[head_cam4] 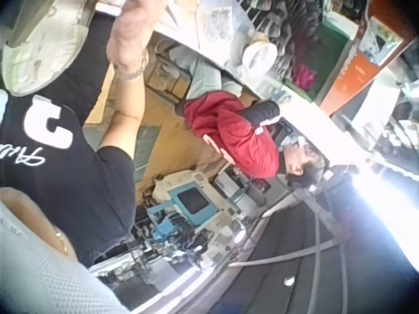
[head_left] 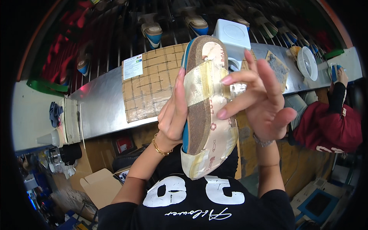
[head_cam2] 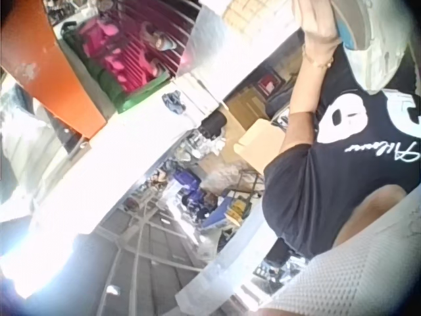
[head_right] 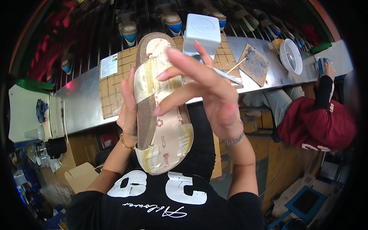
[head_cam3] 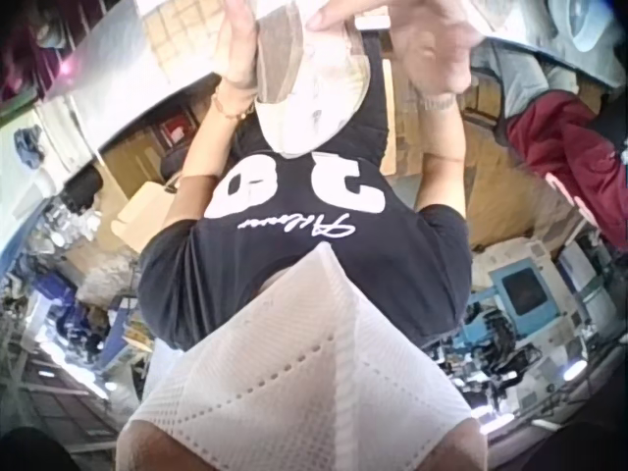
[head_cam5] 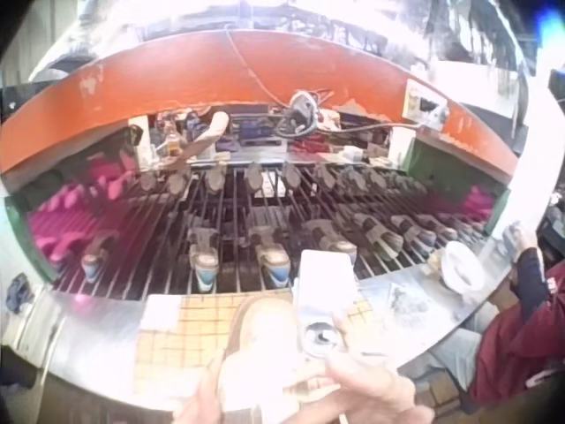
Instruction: The person holds a shoe with a taped sole and repeatedly applies glue to the sole using a brush. The person dips the brush into a container and spreads the glue across the sole surface throughout the clip.
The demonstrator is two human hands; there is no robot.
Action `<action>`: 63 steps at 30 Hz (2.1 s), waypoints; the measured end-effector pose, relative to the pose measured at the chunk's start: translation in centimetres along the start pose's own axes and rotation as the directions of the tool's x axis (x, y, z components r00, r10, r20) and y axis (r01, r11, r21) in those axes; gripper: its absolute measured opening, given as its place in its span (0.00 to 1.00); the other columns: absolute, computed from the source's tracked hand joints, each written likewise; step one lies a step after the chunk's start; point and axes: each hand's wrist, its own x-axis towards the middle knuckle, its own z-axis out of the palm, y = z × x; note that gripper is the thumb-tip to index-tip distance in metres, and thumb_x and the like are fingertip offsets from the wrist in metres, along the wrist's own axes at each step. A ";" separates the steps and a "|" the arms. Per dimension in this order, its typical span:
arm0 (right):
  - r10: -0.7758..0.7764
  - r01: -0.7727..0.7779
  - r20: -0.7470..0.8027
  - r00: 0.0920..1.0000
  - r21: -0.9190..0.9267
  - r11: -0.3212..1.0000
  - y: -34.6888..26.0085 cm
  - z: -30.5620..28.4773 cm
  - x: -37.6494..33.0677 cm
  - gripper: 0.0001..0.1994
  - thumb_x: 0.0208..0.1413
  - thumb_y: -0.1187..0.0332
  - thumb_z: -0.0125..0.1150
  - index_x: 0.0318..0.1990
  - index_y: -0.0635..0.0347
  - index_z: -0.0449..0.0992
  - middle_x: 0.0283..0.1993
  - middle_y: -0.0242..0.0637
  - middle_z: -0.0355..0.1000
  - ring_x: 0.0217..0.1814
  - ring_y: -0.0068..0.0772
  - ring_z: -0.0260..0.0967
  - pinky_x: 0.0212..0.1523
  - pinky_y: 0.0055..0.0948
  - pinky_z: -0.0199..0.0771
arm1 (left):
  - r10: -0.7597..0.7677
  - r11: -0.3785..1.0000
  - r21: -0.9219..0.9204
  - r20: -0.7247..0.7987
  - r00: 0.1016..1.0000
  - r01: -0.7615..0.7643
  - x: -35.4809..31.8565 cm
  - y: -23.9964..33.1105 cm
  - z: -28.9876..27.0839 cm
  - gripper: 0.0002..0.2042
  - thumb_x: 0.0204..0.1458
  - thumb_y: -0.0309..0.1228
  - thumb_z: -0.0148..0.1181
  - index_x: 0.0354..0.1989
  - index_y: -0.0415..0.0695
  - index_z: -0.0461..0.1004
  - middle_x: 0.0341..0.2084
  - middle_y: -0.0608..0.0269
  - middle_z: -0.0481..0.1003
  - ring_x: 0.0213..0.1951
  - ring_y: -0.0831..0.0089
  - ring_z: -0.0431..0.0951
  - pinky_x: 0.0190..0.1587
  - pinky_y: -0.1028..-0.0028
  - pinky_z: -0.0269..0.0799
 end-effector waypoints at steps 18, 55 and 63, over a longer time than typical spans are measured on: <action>0.397 -0.565 -0.409 0.822 -0.501 0.655 11.4 -3.1 -9.3 0.13 0.58 0.74 0.64 0.51 0.61 0.81 0.42 0.43 0.79 0.45 0.33 0.77 0.46 0.31 0.73 | -0.101 0.946 0.277 -0.241 0.965 0.168 -1.5 -3.3 0.0 0.41 0.51 0.34 0.70 0.67 0.23 0.54 0.58 0.33 0.70 0.51 0.54 0.81 0.49 0.67 0.81; -0.008 -0.155 -0.354 0.935 -0.431 0.889 -3.6 -0.7 -1.1 0.14 0.41 0.79 0.74 0.38 0.55 0.87 0.34 0.34 0.73 0.34 0.24 0.69 0.33 0.21 0.67 | 0.135 0.960 0.276 -0.332 0.934 -0.040 1.9 -2.6 1.0 0.41 0.50 0.37 0.72 0.64 0.21 0.59 0.55 0.24 0.69 0.49 0.50 0.81 0.43 0.66 0.83; -0.100 -0.099 -0.344 0.934 -0.516 0.851 -3.3 0.5 0.7 0.15 0.38 0.80 0.75 0.37 0.56 0.87 0.31 0.32 0.71 0.31 0.22 0.67 0.29 0.19 0.63 | 0.006 0.988 0.152 -0.200 0.980 0.025 2.1 -0.4 -0.4 0.39 0.50 0.36 0.71 0.63 0.20 0.59 0.55 0.20 0.67 0.52 0.44 0.79 0.46 0.65 0.82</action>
